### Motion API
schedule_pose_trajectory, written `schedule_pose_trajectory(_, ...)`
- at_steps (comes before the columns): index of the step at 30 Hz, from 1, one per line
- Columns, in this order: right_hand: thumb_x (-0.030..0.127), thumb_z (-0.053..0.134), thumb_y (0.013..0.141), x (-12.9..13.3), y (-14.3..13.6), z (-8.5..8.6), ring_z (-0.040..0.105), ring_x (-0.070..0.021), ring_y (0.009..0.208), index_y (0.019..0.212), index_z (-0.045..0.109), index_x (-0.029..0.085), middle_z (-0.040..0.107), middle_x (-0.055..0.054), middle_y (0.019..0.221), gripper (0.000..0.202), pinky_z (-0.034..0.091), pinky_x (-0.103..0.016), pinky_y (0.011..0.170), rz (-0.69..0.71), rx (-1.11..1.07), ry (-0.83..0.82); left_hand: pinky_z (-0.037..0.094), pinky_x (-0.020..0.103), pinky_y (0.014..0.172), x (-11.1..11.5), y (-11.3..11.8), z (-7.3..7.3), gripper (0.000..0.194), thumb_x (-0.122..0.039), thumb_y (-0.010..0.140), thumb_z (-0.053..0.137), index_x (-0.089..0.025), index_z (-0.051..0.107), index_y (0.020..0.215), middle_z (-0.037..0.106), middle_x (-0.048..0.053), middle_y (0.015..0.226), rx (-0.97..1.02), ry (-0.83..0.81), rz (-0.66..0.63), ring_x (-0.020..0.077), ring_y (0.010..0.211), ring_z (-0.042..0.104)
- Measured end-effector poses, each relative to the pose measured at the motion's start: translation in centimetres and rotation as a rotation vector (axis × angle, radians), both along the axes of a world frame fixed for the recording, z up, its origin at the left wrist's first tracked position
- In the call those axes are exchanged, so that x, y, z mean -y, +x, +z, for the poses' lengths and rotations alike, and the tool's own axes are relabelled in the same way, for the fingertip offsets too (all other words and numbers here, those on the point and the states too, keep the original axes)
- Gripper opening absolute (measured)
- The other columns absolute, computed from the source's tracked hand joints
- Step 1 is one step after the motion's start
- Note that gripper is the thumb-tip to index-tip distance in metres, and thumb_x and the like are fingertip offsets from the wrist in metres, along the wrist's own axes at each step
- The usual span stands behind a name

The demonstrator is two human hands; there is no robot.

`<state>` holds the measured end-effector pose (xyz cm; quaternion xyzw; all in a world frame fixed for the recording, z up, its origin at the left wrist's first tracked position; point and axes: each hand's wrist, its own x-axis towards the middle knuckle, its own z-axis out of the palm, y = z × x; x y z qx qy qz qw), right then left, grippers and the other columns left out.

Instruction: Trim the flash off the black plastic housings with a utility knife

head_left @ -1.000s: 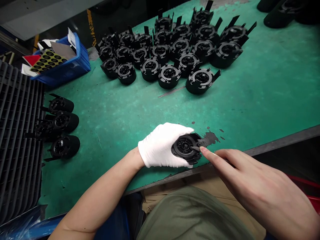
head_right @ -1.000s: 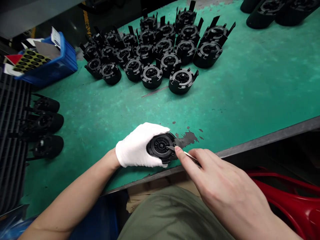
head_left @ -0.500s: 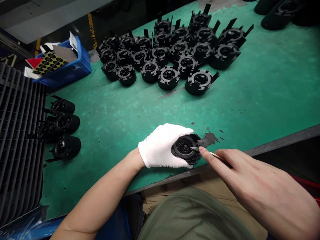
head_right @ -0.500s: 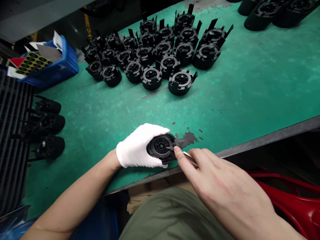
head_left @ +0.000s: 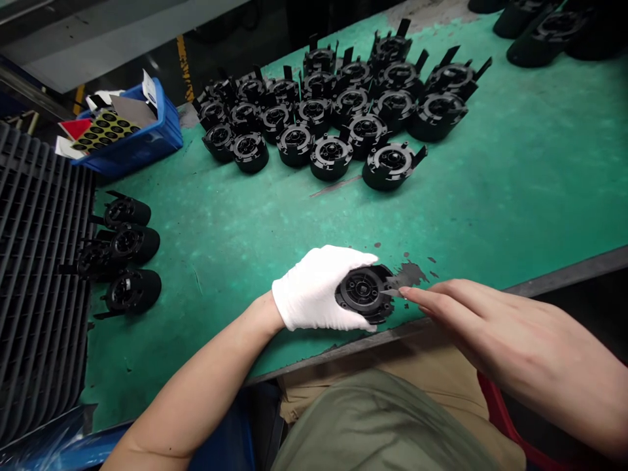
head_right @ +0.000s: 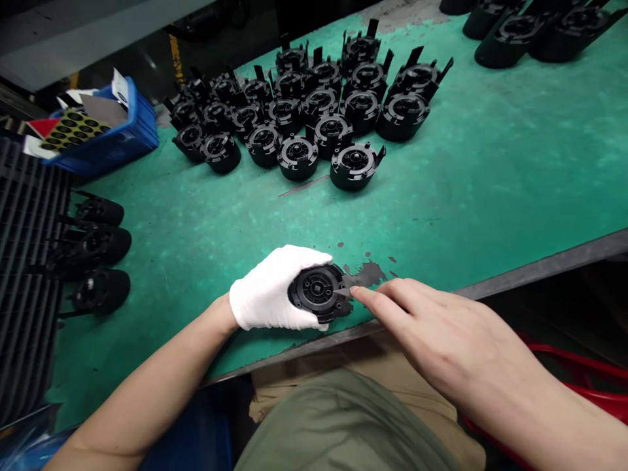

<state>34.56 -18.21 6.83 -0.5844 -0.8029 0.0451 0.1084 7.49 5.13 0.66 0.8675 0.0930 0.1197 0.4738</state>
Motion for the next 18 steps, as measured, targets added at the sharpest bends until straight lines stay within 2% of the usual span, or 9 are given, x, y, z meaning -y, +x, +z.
schedule_pose_trajectory(4, -0.003, 0.042, 0.108, -1.5, -0.7, 1.2, 0.084, -0.0258, 0.088, 0.167, 0.082, 0.027, 0.088, -0.008, 0.117, 0.078, 0.065, -0.034, 0.069, 0.033, 0.053, 0.072, 0.075, 0.057, 0.123, -0.1, 0.2, 0.9, 0.079, -0.082, 0.092, 0.107, -0.025, 0.084, 0.143, 0.097, 0.016, 0.14, -0.021, -0.007, -0.039, 0.0432, 0.132, 0.095)
schedule_pose_trajectory(6, -0.003, 0.04, 0.11, -1.9, -0.7, 1.5, 0.085, -0.0265, 0.092, 0.166, 0.084, 0.028, 0.088, -0.008, 0.116, 0.077, 0.066, -0.035, 0.073, 0.027, 0.058, 0.079, 0.075, 0.054, 0.117, -0.1, 0.3, 1.0, 0.077, -0.083, 0.093, 0.105, -0.026, 0.084, 0.141, 0.097, 0.015, 0.133, 0.0, -0.002, -0.045, 0.041, 0.124, 0.096)
schedule_pose_trajectory(8, -0.002, 0.04, 0.112, -2.1, -0.5, 1.5, 0.084, -0.0265, 0.092, 0.166, 0.083, 0.029, 0.088, -0.008, 0.116, 0.076, 0.066, -0.036, 0.075, 0.025, 0.05, 0.069, 0.075, 0.054, 0.119, -0.1, 0.2, 0.9, 0.077, -0.081, 0.095, 0.104, -0.025, 0.083, 0.144, 0.096, 0.015, 0.133, 0.007, 0.0, -0.049, 0.0401, 0.123, 0.095)
schedule_pose_trajectory(11, 0.0, 0.039, 0.113, -2.2, -0.2, 1.0, 0.083, -0.0259, 0.091, 0.168, 0.081, 0.031, 0.087, -0.006, 0.114, 0.075, 0.066, -0.036, 0.076, 0.032, 0.039, 0.043, 0.074, 0.055, 0.122, -0.2, 0.2, 0.5, 0.079, -0.08, 0.095, 0.103, -0.025, 0.082, 0.147, 0.096, 0.016, 0.137, -0.009, -0.012, -0.045, 0.0412, 0.128, 0.095)
schedule_pose_trajectory(16, 0.001, 0.049, 0.112, -1.7, -1.1, -0.2, 0.081, -0.0228, 0.085, 0.162, 0.082, 0.029, 0.084, -0.004, 0.107, 0.066, 0.065, -0.032, 0.073, 0.028, 0.042, 0.159, 0.077, 0.056, 0.117, 0.1, 0.2, 0.8, 0.078, -0.084, 0.089, 0.104, -0.028, 0.084, 0.139, 0.095, 0.016, 0.137, 0.029, 0.019, -0.019, 0.0451, 0.13, 0.094)
schedule_pose_trajectory(18, 0.005, 0.053, 0.116, -0.8, -1.1, -0.8, 0.083, -0.0198, 0.087, 0.16, 0.083, 0.032, 0.086, -0.003, 0.111, 0.06, 0.068, -0.028, 0.076, 0.018, 0.054, 0.065, 0.08, 0.052, 0.104, 0.7, 0.1, 1.1, 0.068, -0.078, 0.086, 0.106, -0.029, 0.085, 0.128, 0.096, 0.014, 0.126, 0.022, 0.039, 0.021, 0.0435, 0.119, 0.095)
